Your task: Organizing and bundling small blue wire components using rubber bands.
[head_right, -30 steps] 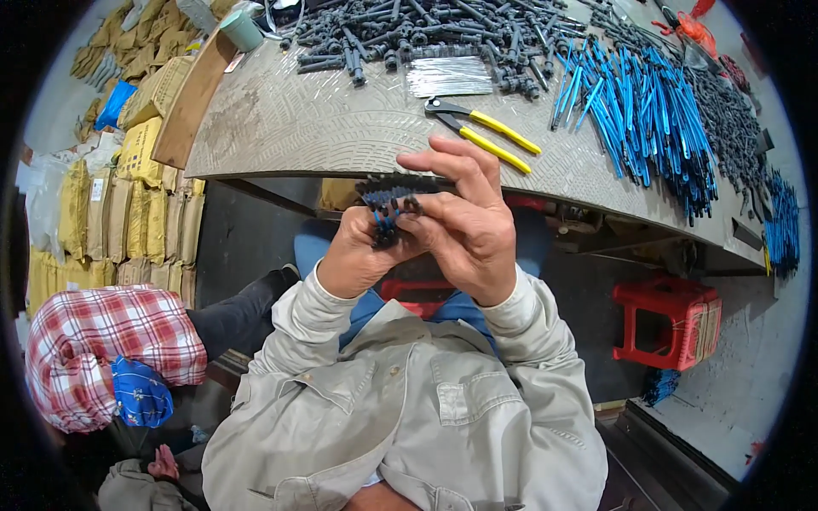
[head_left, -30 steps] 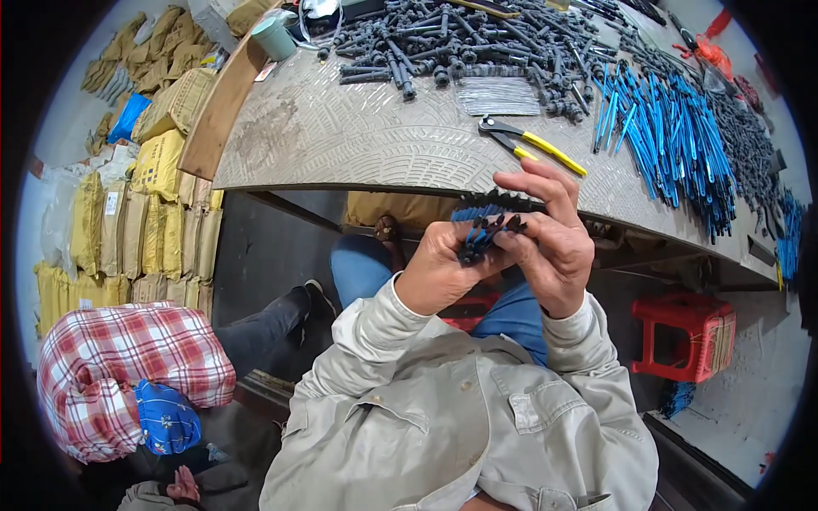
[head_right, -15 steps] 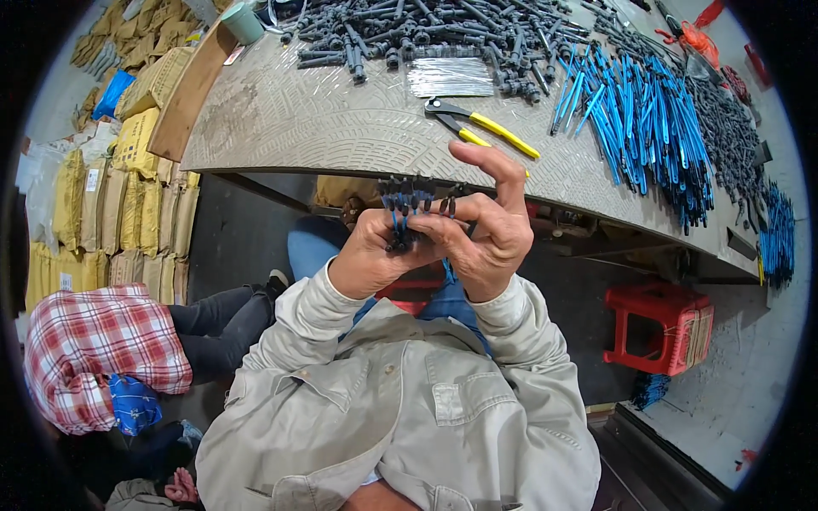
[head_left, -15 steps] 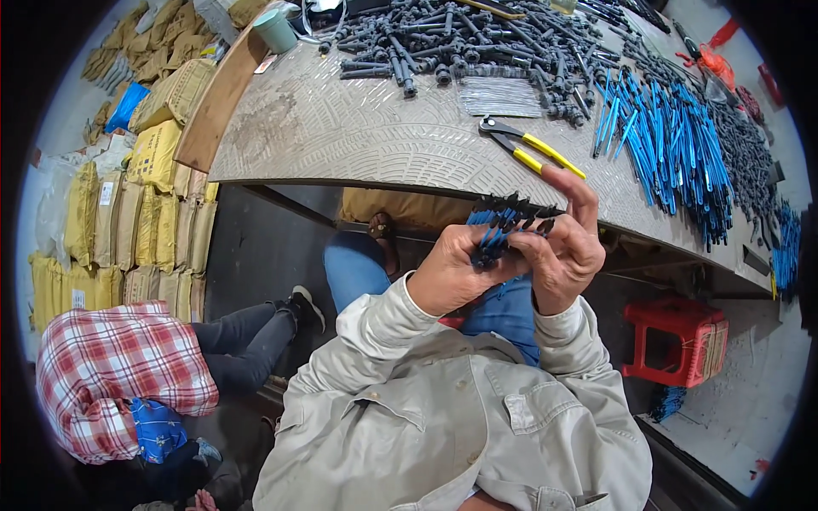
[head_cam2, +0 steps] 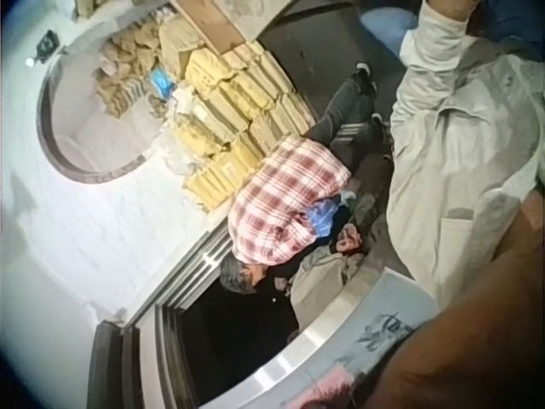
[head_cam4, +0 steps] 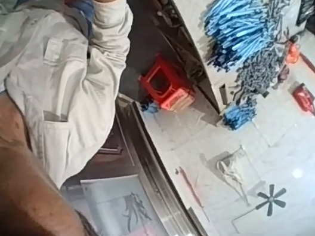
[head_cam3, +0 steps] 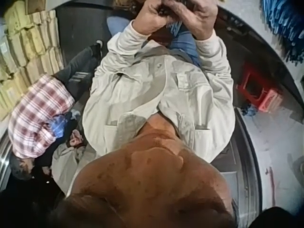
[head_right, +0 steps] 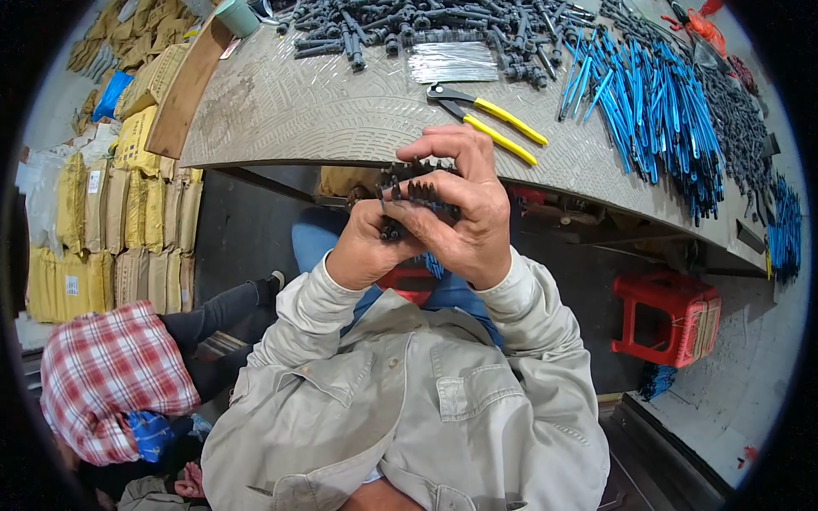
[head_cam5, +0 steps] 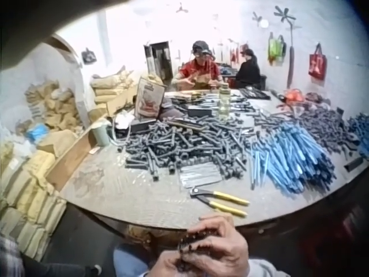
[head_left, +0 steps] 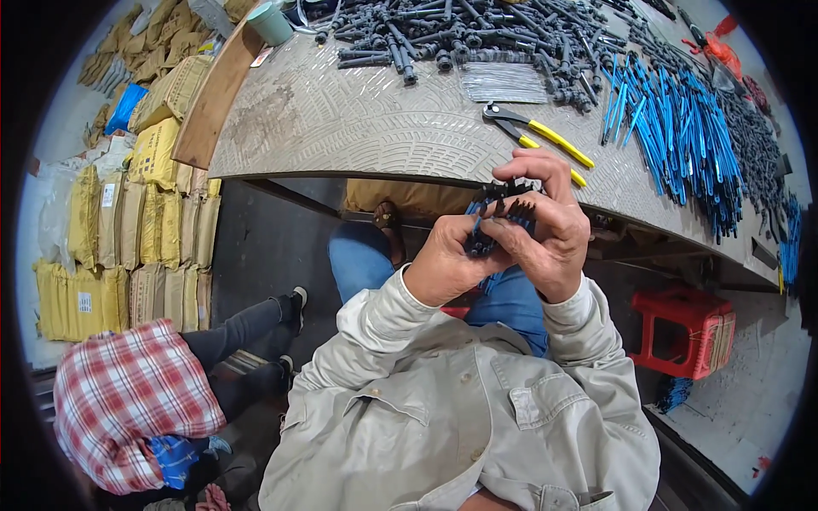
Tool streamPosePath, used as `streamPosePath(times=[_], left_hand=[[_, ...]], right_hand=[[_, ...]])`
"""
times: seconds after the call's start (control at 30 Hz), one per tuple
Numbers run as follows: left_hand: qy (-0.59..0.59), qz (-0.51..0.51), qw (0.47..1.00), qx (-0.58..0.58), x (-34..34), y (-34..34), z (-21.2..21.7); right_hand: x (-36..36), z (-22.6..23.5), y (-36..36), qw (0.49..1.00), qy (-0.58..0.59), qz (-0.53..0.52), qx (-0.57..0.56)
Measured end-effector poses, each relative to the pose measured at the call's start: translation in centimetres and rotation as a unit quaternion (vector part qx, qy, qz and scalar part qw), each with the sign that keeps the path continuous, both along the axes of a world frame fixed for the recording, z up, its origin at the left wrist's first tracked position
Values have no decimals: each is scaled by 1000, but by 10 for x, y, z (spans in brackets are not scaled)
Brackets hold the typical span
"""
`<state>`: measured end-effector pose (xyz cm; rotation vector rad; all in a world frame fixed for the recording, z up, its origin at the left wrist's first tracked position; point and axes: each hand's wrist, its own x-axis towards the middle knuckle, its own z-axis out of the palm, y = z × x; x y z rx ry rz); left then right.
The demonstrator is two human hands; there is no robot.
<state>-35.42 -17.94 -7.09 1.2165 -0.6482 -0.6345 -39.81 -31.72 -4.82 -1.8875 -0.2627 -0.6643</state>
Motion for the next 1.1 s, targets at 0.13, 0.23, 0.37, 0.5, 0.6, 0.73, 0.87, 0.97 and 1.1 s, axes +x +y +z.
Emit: streamPosePath(times=[0.13, 0.23, 0.37, 0.5, 0.6, 0.73, 0.87, 0.97, 1.1], left_hand=[[-19, -12, 1000, 14, 2, 5, -2], [-54, -18, 998, 4, -1, 7, 2], [-65, -44, 997, 26, 0, 11, 14], [7, -60, 998, 29, -1, 20, 53], [-48, -65, 997, 10, 9, 26, 90], [61, -67, 995, 45, 16, 26, 122], [89, -32, 990, 102, 20, 36, 130], [113, -13, 986, 119, 23, 43, 129], [84, -5, 993, 88, 24, 53, 125]], right_hand=[[-3, 0, 4, 998, -23, -54, -3], [-7, -8, 1, 999, -36, -21, -22], [0, 2, -3, 988, -84, 74, 103], [19, 2, -15, 860, -138, 184, 455], [10, -11, 4, 837, -29, 235, 492], [-16, -42, 36, 751, 194, 326, 541], [-40, -152, 64, 797, 228, 419, 372], [-56, -189, 92, 694, 312, 387, 521], [-49, -161, 71, 829, 213, 452, 253]])
